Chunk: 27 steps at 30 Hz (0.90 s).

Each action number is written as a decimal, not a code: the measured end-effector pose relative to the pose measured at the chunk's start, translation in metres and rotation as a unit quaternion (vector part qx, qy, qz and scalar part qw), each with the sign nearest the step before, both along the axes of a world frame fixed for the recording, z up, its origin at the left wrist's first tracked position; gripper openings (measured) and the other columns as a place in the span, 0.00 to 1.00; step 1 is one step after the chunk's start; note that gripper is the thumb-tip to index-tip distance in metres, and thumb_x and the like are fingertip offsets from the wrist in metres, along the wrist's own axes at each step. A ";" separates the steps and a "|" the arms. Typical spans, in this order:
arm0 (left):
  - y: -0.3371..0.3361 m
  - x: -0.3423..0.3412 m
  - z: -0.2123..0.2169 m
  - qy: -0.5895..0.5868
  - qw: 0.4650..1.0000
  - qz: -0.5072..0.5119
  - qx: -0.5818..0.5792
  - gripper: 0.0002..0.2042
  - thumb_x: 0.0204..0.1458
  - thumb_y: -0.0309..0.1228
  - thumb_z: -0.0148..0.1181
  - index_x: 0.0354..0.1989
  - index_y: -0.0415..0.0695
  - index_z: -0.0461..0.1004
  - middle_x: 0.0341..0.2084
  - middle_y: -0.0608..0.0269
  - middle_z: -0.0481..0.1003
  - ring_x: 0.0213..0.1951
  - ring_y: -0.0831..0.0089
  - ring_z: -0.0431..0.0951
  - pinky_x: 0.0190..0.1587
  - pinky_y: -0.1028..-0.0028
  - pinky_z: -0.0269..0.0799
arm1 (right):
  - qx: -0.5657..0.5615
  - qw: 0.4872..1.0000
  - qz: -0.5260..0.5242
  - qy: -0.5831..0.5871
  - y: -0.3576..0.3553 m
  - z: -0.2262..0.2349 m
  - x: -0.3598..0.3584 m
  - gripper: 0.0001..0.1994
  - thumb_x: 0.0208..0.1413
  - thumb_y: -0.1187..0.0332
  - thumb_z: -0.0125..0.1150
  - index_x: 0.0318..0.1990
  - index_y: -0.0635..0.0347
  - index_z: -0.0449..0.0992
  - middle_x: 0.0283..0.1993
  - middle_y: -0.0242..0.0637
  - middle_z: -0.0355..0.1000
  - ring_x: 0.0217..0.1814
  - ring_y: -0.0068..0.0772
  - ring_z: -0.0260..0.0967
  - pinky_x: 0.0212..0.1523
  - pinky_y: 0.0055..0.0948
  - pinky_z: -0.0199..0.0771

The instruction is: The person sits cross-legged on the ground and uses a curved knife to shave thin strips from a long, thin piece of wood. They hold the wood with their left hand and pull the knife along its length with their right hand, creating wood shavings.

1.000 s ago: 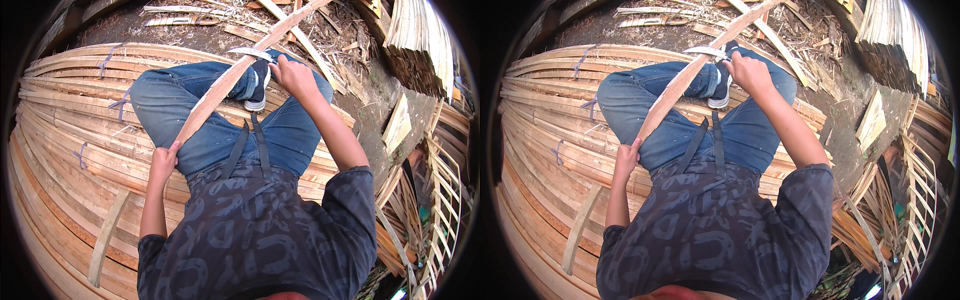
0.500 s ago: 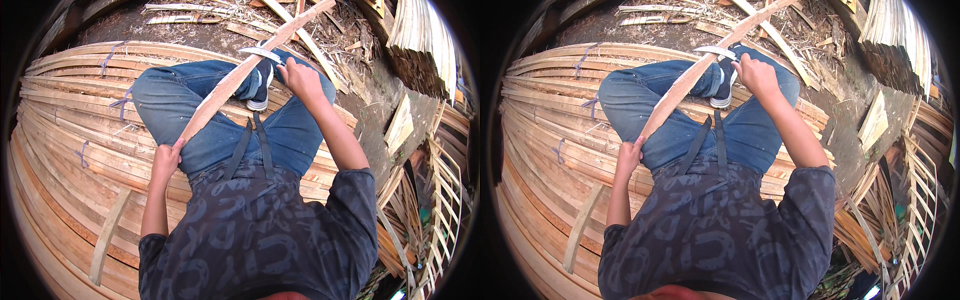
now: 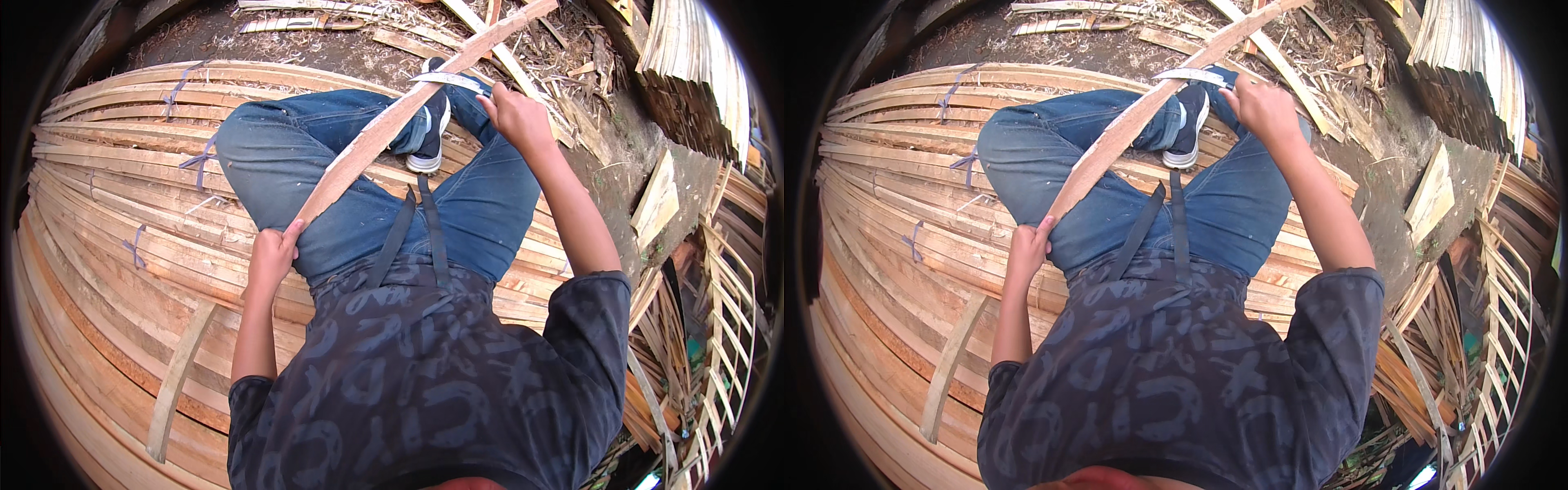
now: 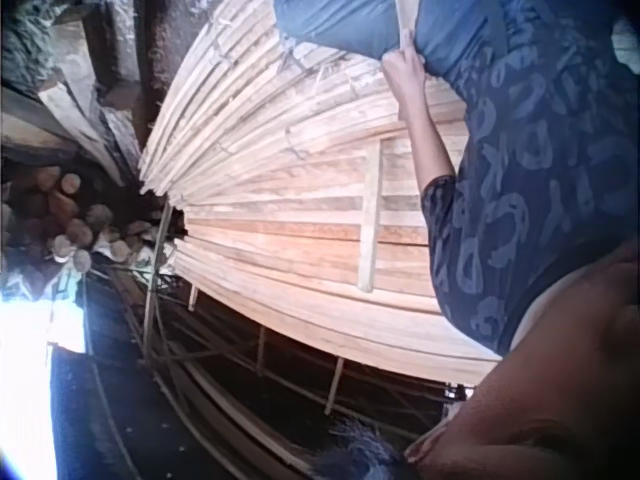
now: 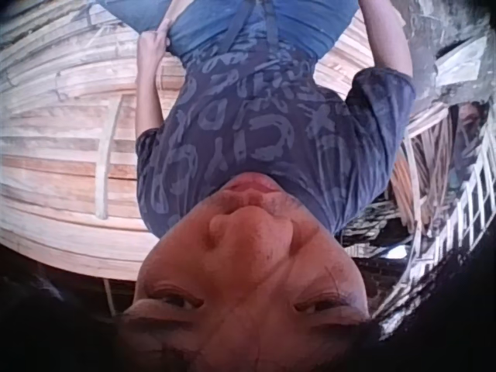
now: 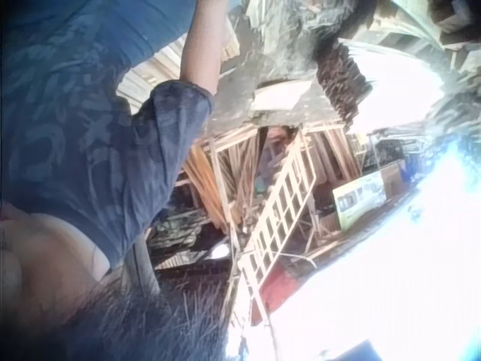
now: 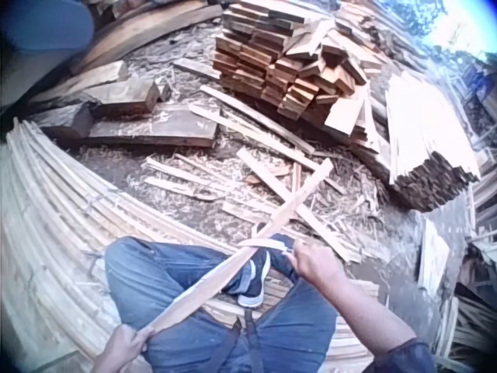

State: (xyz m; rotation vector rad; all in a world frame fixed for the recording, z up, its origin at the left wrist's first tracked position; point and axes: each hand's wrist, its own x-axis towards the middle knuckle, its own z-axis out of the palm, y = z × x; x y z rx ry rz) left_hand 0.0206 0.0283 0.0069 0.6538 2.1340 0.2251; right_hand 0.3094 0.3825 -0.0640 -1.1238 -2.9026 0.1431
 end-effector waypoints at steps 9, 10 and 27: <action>-0.001 0.001 0.002 0.001 1.000 0.017 -0.015 0.35 0.55 0.54 0.54 0.08 0.33 0.70 0.03 0.54 0.63 0.11 0.65 0.69 0.21 0.66 0.66 | -0.045 0.997 -0.055 -0.027 -0.031 0.008 -0.023 0.21 0.60 0.49 0.51 0.28 0.59 0.67 0.16 0.45 0.71 0.20 0.49 0.73 0.18 0.42 0.72; 0.000 0.001 0.003 -0.001 1.000 0.017 -0.015 0.35 0.55 0.54 0.54 0.08 0.33 0.70 0.03 0.54 0.64 0.11 0.65 0.69 0.21 0.66 0.66 | -0.046 0.997 -0.058 -0.028 -0.032 0.010 -0.023 0.21 0.60 0.49 0.51 0.28 0.59 0.67 0.16 0.45 0.72 0.20 0.49 0.73 0.19 0.42 0.73; -0.008 0.001 -0.004 -0.005 1.000 0.030 -0.008 0.36 0.55 0.56 0.53 0.08 0.33 0.71 0.04 0.53 0.65 0.12 0.63 0.70 0.23 0.66 0.67 | 0.002 0.996 -0.068 -0.055 0.049 0.068 -0.021 0.22 0.61 0.49 0.49 0.32 0.62 0.73 0.24 0.49 0.75 0.28 0.52 0.75 0.28 0.45 0.75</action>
